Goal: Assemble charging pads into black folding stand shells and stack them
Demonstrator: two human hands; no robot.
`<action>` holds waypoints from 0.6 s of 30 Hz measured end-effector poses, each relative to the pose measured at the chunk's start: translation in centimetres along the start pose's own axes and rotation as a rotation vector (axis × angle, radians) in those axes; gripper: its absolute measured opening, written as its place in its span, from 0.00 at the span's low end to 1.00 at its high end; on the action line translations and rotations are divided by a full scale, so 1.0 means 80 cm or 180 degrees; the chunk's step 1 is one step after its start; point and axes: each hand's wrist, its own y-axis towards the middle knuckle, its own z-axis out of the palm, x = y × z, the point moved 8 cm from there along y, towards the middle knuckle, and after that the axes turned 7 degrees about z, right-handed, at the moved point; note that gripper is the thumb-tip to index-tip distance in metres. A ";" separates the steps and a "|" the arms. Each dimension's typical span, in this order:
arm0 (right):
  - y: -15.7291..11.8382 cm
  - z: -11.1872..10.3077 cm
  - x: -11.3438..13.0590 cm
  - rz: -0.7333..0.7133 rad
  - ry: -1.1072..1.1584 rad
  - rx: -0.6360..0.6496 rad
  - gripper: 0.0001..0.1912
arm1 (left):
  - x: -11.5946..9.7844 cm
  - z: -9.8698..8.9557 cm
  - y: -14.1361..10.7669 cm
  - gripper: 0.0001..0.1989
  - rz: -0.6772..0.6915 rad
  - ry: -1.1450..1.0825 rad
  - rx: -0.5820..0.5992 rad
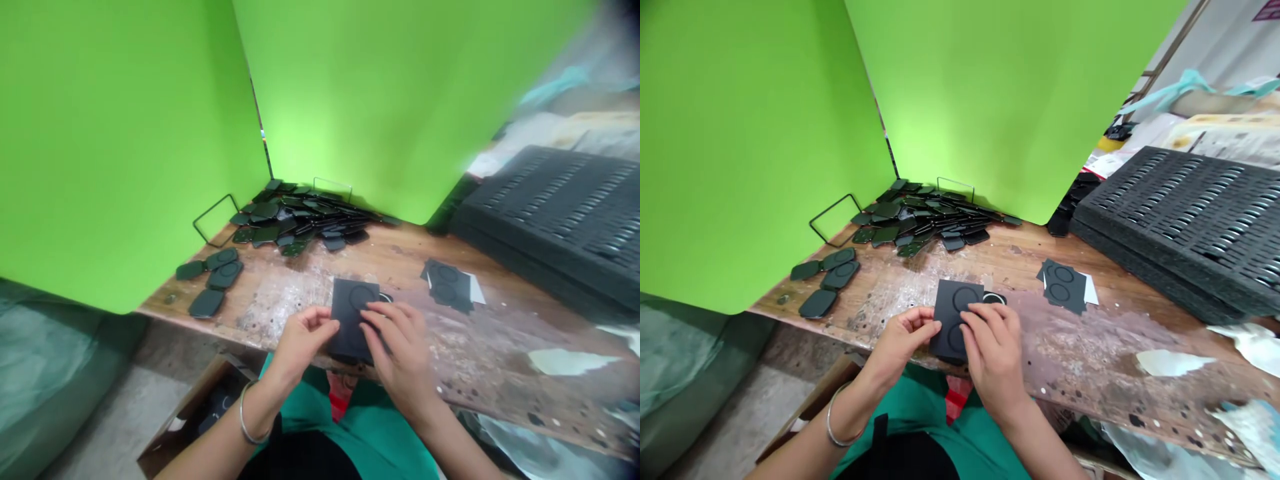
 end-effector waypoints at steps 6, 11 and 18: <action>0.014 0.035 0.027 -0.0114 0.0488 0.0767 0.08 | -0.016 -0.005 -0.010 0.13 0.0341 0.0364 0.0187; 0.018 0.049 0.023 0.0452 0.0813 0.1136 0.09 | -0.022 -0.009 -0.015 0.11 0.0560 0.0425 0.0446; 0.027 0.037 -0.049 0.2063 0.1148 0.0620 0.14 | -0.004 -0.058 -0.001 0.17 0.0208 0.0538 0.0284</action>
